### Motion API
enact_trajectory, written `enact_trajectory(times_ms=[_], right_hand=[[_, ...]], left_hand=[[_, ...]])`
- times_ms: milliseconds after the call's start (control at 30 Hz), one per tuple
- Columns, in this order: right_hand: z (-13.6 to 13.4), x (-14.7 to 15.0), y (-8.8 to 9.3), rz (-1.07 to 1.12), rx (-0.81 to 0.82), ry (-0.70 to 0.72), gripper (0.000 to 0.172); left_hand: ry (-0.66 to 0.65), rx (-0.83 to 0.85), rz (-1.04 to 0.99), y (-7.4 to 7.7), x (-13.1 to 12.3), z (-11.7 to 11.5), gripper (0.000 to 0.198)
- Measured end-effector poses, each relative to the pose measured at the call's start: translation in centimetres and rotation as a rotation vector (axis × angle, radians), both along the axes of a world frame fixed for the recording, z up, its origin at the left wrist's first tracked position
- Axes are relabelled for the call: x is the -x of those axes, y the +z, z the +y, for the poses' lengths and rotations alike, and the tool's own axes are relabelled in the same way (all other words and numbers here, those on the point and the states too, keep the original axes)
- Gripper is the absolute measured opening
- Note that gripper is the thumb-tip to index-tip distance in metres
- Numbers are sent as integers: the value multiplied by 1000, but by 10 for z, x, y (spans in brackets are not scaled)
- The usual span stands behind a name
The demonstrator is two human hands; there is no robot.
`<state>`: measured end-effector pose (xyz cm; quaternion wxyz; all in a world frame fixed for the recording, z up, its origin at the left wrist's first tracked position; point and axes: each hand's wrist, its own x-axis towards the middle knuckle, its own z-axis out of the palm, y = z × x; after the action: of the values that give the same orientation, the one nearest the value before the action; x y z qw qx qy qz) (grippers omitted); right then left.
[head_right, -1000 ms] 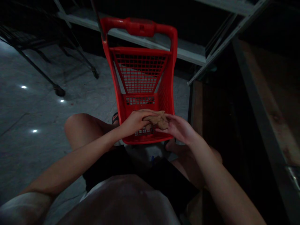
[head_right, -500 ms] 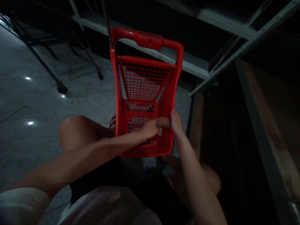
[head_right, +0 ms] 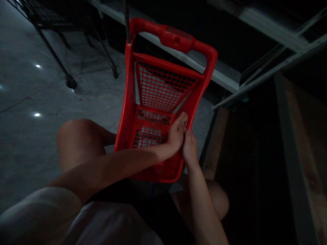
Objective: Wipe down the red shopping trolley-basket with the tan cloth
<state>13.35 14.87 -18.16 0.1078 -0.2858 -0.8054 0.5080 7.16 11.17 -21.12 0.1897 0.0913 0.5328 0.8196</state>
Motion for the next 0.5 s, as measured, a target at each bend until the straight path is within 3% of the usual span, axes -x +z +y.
enact_trajectory(times_ms=[67, 133, 267, 400, 500], right_hand=[[-15, -1, 1, 80, -26, -163, 68], [-25, -1, 1, 92, -17, -185, 67], [-29, -1, 0, 72, 49, -217, 68], [-27, 0, -1, 85, 77, -243, 69], [-28, 0, -1, 101, 82, -253, 71]], left_hand=[[100, -173, -151, 7, 33, 20, 54], [132, -276, -250, 15, 67, 41, 48], [57, -394, -210, 19, 111, 64, 41], [-60, -385, -17, -11, 104, 46, 35], [-17, -177, -123, -42, 75, 16, 29]])
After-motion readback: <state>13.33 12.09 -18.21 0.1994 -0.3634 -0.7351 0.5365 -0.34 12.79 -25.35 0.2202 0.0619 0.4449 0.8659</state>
